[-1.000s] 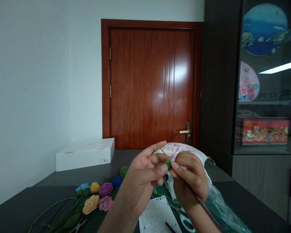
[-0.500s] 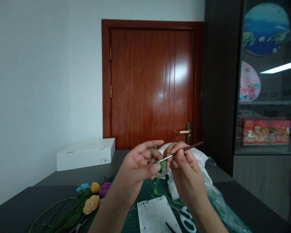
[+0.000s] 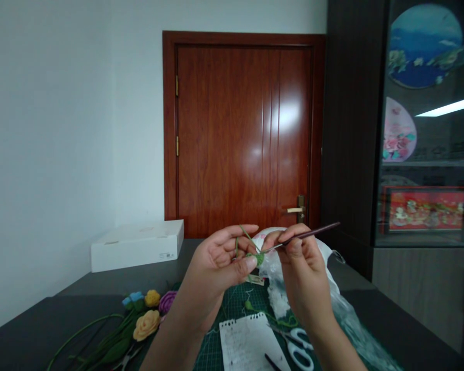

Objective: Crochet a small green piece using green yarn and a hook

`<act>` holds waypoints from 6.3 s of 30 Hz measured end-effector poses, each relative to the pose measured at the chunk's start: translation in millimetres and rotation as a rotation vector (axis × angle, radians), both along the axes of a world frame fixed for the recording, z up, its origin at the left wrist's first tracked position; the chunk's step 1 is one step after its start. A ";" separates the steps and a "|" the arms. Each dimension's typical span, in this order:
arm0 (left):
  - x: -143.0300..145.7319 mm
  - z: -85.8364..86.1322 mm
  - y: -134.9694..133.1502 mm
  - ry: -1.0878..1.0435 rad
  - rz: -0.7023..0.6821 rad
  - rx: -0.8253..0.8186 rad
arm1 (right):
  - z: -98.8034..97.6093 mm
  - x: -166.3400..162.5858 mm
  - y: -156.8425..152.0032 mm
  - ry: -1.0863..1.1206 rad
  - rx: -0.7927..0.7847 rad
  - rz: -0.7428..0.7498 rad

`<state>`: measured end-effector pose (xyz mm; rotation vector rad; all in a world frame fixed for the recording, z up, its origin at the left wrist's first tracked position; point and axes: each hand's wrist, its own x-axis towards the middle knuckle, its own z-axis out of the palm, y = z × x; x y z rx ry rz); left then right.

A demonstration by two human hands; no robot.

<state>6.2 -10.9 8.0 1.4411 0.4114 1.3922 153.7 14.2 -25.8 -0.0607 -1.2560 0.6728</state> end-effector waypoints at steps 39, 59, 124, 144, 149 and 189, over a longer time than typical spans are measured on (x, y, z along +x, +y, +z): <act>30.6 -7.0 -17.1 -0.283 0.244 -0.058 | -16.7 -8.1 11.6 -0.011 0.336 -0.460; -0.4 0.8 -3.6 -0.027 -0.068 0.032 | 7.7 -1.6 -7.7 -0.024 -0.329 0.164; 5.4 -2.0 -7.2 0.104 0.326 0.279 | 6.8 16.6 -17.6 -0.431 0.619 -0.878; 7.6 -4.1 -0.5 0.022 0.264 0.187 | 4.3 15.5 -20.4 -0.298 0.254 -0.878; 1.1 0.8 -0.8 -0.033 -0.061 0.032 | 8.8 9.8 -7.9 -0.139 -0.227 -0.024; 7.0 -4.4 -5.6 -0.070 -0.092 -0.032 | 2.2 -7.4 -8.0 -0.016 0.090 -0.162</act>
